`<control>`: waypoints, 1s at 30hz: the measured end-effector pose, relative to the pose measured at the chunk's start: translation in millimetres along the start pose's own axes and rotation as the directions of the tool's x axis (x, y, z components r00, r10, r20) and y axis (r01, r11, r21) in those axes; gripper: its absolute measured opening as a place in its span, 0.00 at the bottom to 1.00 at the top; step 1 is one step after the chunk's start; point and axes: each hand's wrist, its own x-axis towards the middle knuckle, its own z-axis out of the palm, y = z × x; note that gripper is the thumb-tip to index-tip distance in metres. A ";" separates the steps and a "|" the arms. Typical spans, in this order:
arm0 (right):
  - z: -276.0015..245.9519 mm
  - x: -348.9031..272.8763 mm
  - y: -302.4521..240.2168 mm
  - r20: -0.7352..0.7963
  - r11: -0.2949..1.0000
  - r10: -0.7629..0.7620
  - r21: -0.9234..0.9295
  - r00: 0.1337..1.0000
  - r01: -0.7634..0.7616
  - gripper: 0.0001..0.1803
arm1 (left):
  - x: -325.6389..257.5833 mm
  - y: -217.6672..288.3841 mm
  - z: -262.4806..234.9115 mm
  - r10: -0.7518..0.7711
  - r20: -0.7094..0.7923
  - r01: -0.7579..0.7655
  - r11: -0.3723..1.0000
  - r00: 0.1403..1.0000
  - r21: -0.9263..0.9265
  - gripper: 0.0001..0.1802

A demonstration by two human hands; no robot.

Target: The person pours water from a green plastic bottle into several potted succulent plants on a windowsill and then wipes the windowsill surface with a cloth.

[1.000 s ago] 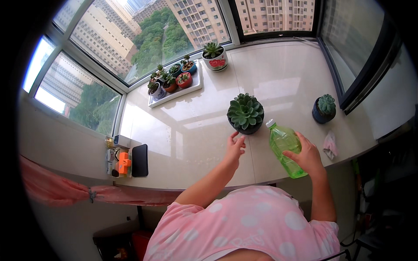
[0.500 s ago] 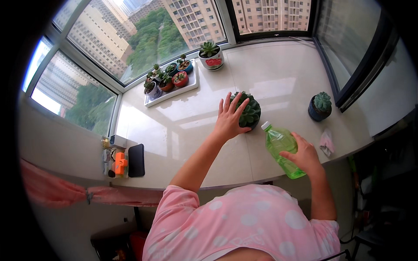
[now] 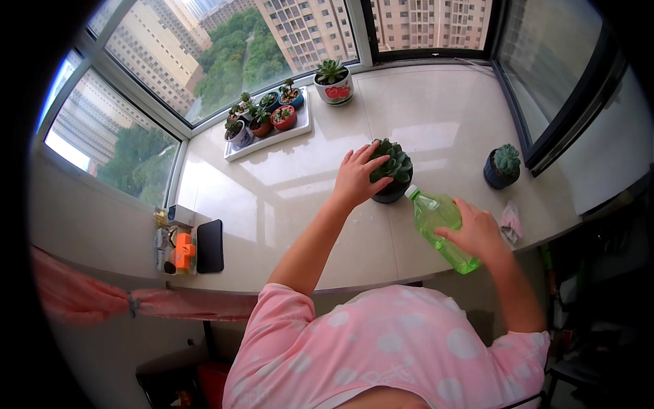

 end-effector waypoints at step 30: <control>-18.9 1.5 -29.3 -0.044 0.957 -0.048 -0.289 0.998 0.033 0.39 | 1.2 -7.6 -2.0 -0.003 -0.030 0.000 0.995 1.000 -0.097 0.21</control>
